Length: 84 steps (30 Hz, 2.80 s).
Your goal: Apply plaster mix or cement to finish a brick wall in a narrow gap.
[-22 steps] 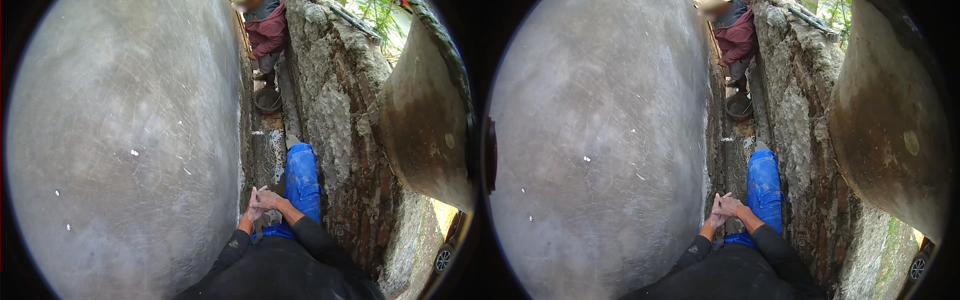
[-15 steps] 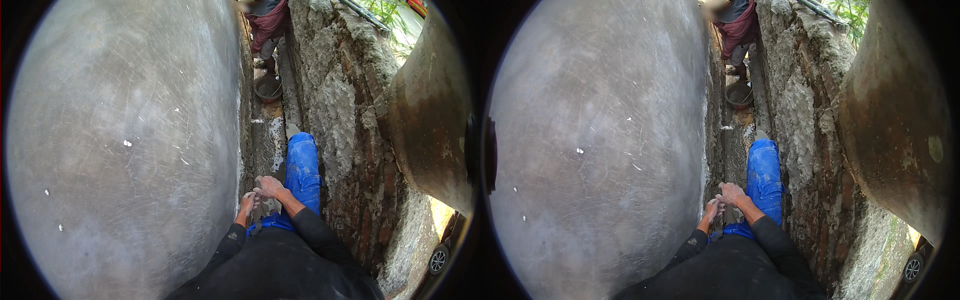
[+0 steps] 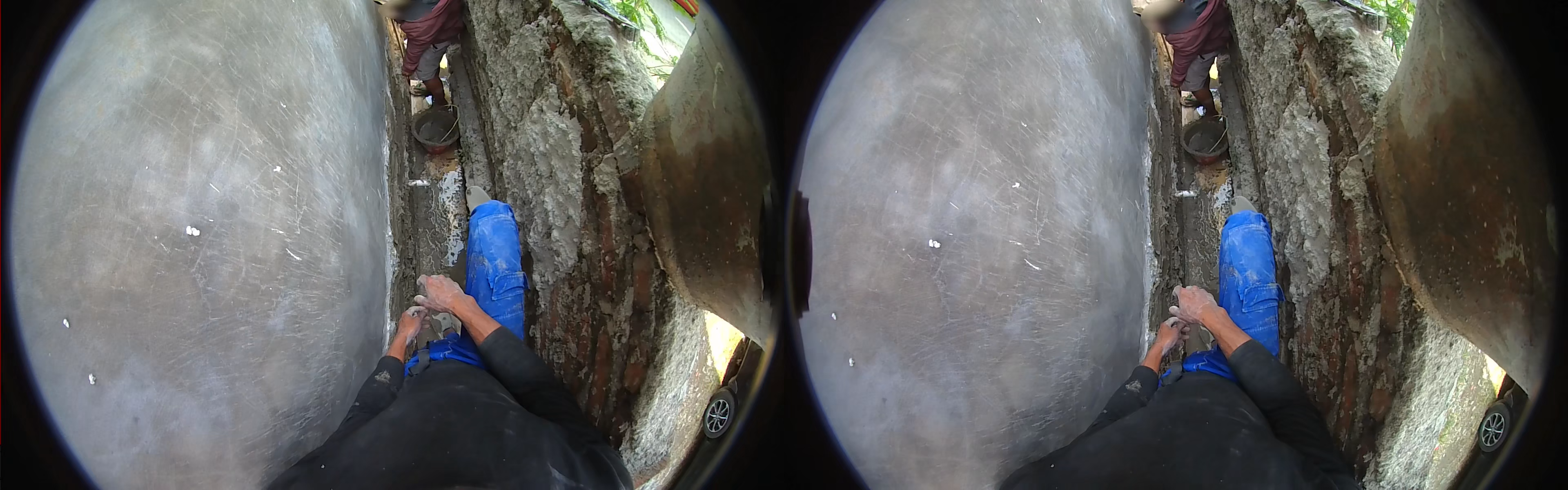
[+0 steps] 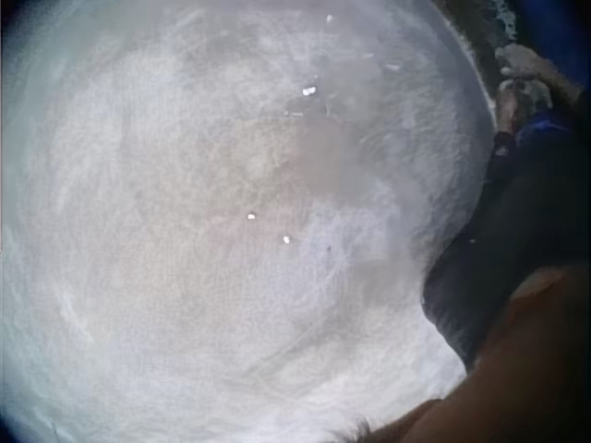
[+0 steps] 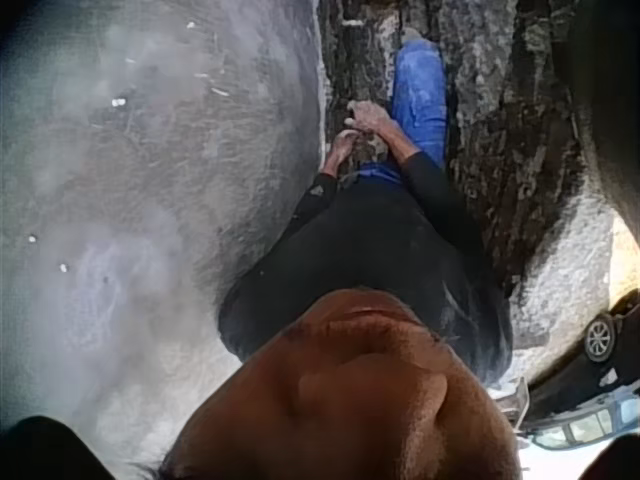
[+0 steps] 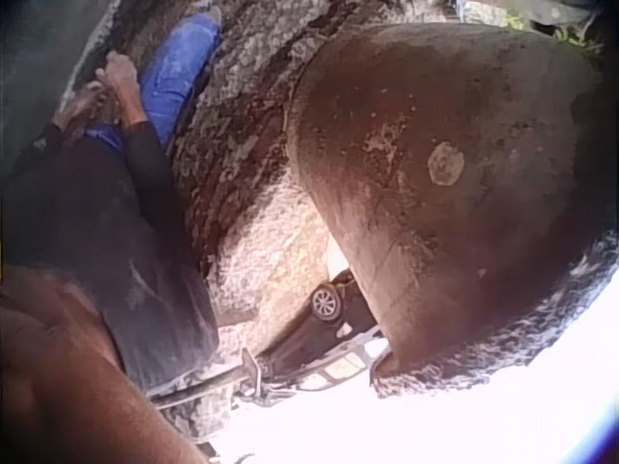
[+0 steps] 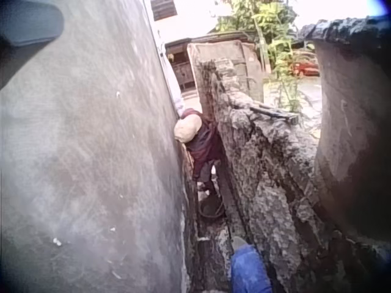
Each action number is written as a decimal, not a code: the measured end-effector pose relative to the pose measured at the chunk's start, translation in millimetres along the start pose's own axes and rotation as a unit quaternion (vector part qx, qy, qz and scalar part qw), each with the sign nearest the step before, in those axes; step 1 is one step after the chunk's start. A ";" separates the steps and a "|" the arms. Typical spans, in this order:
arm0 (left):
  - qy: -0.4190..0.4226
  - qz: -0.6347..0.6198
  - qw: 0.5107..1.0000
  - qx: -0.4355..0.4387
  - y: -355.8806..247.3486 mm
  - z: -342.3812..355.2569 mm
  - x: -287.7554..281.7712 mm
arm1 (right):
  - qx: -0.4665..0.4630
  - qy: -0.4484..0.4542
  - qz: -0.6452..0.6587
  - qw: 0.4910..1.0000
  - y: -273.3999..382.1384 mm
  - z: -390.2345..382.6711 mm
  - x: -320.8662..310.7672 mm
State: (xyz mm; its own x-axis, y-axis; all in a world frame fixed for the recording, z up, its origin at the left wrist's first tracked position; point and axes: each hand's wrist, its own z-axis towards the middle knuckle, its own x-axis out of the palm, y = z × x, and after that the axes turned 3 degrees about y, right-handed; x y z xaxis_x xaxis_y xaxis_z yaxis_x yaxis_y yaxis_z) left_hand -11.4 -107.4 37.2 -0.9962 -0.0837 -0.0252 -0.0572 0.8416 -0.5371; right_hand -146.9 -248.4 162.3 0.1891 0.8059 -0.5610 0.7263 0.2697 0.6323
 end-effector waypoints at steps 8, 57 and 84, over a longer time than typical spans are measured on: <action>-0.003 -0.003 1.000 0.016 -0.5 -2.3 3.3 | 0.005 0.001 -0.001 1.000 -1.5 2.5 5.5; -0.008 0.007 1.000 0.015 3.6 4.3 -2.0 | 0.008 0.003 0.003 1.000 7.5 -2.5 -6.2; 0.008 0.015 1.000 0.015 3.9 1.3 1.1 | -0.006 -0.005 0.003 1.000 -4.1 1.9 3.1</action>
State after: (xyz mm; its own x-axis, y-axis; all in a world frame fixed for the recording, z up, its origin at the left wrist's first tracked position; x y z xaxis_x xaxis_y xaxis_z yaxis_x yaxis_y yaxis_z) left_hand -12.7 -104.8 34.0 -0.9984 -0.0502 -0.0271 -0.0264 0.8276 -0.5606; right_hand -148.0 -248.0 157.0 0.2003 0.8016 -0.5633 0.7169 0.2719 0.6420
